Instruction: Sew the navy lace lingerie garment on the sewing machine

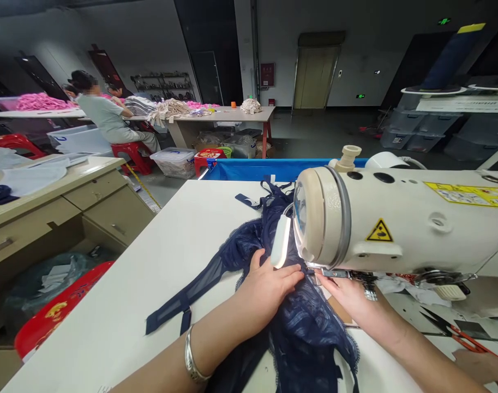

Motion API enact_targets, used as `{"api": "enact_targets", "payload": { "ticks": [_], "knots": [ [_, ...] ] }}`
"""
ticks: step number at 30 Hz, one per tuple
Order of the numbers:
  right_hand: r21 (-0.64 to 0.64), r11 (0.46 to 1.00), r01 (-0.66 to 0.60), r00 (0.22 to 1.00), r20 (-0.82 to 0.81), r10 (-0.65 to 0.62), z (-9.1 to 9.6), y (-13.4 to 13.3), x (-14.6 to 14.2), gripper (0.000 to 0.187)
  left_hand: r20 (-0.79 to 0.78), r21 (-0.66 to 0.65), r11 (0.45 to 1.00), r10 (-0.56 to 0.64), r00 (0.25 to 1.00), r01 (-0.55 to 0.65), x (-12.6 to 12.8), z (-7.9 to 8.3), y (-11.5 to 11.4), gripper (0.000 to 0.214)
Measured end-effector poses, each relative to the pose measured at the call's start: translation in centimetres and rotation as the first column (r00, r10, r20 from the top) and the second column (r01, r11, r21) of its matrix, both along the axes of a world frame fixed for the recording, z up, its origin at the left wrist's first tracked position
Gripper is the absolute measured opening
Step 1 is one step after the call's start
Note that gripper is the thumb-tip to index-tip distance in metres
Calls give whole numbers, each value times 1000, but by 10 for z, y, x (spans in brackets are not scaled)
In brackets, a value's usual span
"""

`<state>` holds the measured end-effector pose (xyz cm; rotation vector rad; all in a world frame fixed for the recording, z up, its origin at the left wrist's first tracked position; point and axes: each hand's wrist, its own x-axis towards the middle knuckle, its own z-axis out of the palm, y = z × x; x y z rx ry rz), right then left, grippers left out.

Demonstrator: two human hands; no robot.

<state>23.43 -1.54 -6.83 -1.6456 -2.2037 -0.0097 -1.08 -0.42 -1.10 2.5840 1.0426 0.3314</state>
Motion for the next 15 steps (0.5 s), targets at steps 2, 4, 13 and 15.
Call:
{"api": "enact_targets", "payload": {
  "ticks": [2, 4, 13, 15],
  "knots": [
    [22, 1000, -5, 992, 124, 2, 3, -2, -2, 26, 3, 8, 1000, -16, 1000, 16, 0, -3, 1, 37],
    [30, 1000, 1, 984, 178, -7, 6, -3, -5, 28, 9, 5, 999, -47, 999, 47, 0, -3, 2, 38],
    [35, 996, -88, 996, -22, 89, 8, -4, -5, 25, 91, -39, 994, -98, 991, 102, -2, -9, 8, 38],
    [70, 992, -103, 992, -60, 107, 6, -4, -4, 25, 99, -54, 991, -114, 989, 119, -3, -10, 10, 38]
  ]
}}
